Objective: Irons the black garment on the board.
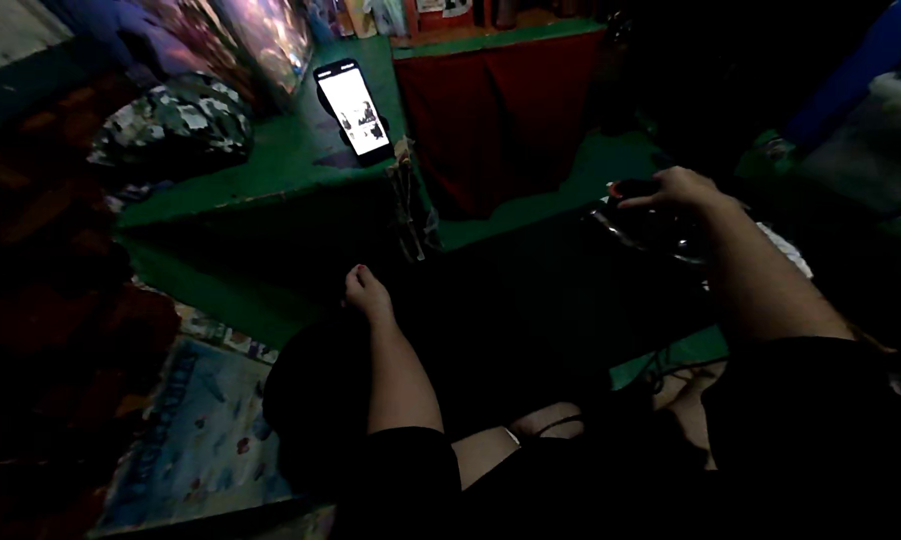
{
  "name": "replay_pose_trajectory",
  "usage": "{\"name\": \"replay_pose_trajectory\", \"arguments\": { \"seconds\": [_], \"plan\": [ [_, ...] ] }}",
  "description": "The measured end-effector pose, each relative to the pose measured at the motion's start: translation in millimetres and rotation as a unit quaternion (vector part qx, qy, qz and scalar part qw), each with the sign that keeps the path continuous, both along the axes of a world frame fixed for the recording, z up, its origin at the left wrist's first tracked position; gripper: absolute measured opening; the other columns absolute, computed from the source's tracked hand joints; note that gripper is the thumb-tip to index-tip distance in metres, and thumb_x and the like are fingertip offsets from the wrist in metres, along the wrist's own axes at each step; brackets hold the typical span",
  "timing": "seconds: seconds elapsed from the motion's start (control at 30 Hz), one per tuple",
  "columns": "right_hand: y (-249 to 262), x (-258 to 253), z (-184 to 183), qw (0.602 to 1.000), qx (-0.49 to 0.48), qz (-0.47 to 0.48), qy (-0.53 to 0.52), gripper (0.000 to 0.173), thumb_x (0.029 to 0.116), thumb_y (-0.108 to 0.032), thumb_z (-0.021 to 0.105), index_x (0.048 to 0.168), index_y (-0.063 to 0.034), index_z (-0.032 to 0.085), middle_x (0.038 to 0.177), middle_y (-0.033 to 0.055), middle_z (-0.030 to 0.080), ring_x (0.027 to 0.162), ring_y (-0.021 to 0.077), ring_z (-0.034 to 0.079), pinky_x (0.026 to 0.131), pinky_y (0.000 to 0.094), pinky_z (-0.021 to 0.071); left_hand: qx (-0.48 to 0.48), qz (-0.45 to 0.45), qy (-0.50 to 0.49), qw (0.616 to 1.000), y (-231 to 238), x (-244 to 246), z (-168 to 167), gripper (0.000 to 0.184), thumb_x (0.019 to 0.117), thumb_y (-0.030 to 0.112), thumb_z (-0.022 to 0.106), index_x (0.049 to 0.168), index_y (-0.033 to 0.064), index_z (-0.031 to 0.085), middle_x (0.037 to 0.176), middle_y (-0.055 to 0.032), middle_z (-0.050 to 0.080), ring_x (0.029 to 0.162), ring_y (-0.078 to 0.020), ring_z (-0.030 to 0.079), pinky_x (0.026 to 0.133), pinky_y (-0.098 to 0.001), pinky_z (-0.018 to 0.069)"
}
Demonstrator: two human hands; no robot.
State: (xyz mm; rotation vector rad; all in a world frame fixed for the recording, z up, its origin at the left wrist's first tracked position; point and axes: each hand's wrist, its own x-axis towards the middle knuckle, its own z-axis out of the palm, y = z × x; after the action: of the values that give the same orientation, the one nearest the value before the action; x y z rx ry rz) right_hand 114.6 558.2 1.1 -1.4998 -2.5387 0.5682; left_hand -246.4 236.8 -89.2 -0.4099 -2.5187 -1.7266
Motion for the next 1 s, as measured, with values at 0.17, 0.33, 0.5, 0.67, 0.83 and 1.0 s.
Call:
{"name": "replay_pose_trajectory", "arguments": {
  "seconds": [0.17, 0.33, 0.5, 0.67, 0.83, 1.0],
  "plan": [
    [-67.9, 21.7, 5.9, 0.986, -0.061, 0.151, -0.034, 0.046, 0.0840, -0.030, 0.088, 0.112, 0.0021, 0.072, 0.103, 0.0255, 0.071, 0.099, 0.0436, 0.067, 0.091, 0.0685, 0.0489, -0.044, 0.005, 0.006, 0.999, 0.3, 2.1, 1.7, 0.043, 0.1108, 0.028, 0.042, 0.133, -0.0023, 0.062, 0.132, -0.0232, 0.064, 0.129, -0.0335, 0.057, 0.114, -0.0535, 0.0338],
    [-138.1, 45.3, -5.6, 0.955, -0.028, 0.290, -0.048, 0.040, 0.0741, -0.036, 0.094, 0.095, -0.0071, 0.078, 0.082, 0.0129, 0.073, 0.082, 0.0340, 0.070, 0.078, 0.0624, 0.0541, -0.083, 0.011, 0.006, 0.996, -1.4, 8.3, 6.5, 0.042, 0.1098, 0.032, 0.044, 0.131, 0.0024, 0.065, 0.130, -0.0189, 0.067, 0.131, -0.0328, 0.056, 0.119, -0.0583, 0.0233],
    [-154.9, 39.8, -13.2, 0.941, -0.007, 0.338, -0.010, 0.043, 0.0766, -0.044, 0.090, 0.095, -0.0073, 0.077, 0.078, 0.0111, 0.072, 0.079, 0.0316, 0.070, 0.074, 0.0586, 0.0529, -0.097, -0.006, 0.001, 0.995, -4.1, 17.7, 13.4, 0.041, 0.1100, 0.030, 0.044, 0.133, 0.0014, 0.063, 0.131, -0.0203, 0.066, 0.132, -0.0339, 0.056, 0.119, -0.0582, 0.0232],
    [-141.2, 3.8, -6.8, 0.973, 0.052, 0.223, -0.008, 0.045, 0.0834, -0.044, 0.086, 0.103, -0.0050, 0.075, 0.088, 0.0181, 0.073, 0.087, 0.0399, 0.071, 0.080, 0.0649, 0.0532, -0.097, -0.016, 0.022, 0.995, -0.7, 19.8, 9.4, 0.037, 0.1083, 0.026, 0.049, 0.131, 0.0015, 0.065, 0.128, -0.0187, 0.068, 0.127, -0.0338, 0.059, 0.117, -0.0601, 0.0259],
    [-98.4, -52.6, 7.3, 0.995, 0.039, 0.093, -0.027, 0.050, 0.0879, -0.047, 0.081, 0.111, -0.0036, 0.073, 0.107, 0.0249, 0.072, 0.105, 0.0469, 0.067, 0.088, 0.0705, 0.0494, -0.089, -0.018, 0.017, 0.996, -0.7, 18.3, 9.3, 0.037, 0.1079, 0.024, 0.051, 0.133, -0.0011, 0.063, 0.129, -0.0215, 0.067, 0.128, -0.0369, 0.058, 0.116, -0.0600, 0.0289],
    [-58.8, -103.3, 13.3, 0.999, 0.047, -0.005, -0.012, 0.058, 0.0914, -0.049, 0.076, 0.110, 0.0059, 0.069, 0.112, 0.0312, 0.068, 0.110, 0.0510, 0.065, 0.089, 0.0711, 0.0494, -0.097, -0.008, 0.021, 0.995, 3.3, 11.8, 6.1, 0.036, 0.1075, 0.026, 0.052, 0.130, 0.0019, 0.066, 0.126, -0.0187, 0.069, 0.124, -0.0354, 0.061, 0.115, -0.0595, 0.0313]
  ]
}}
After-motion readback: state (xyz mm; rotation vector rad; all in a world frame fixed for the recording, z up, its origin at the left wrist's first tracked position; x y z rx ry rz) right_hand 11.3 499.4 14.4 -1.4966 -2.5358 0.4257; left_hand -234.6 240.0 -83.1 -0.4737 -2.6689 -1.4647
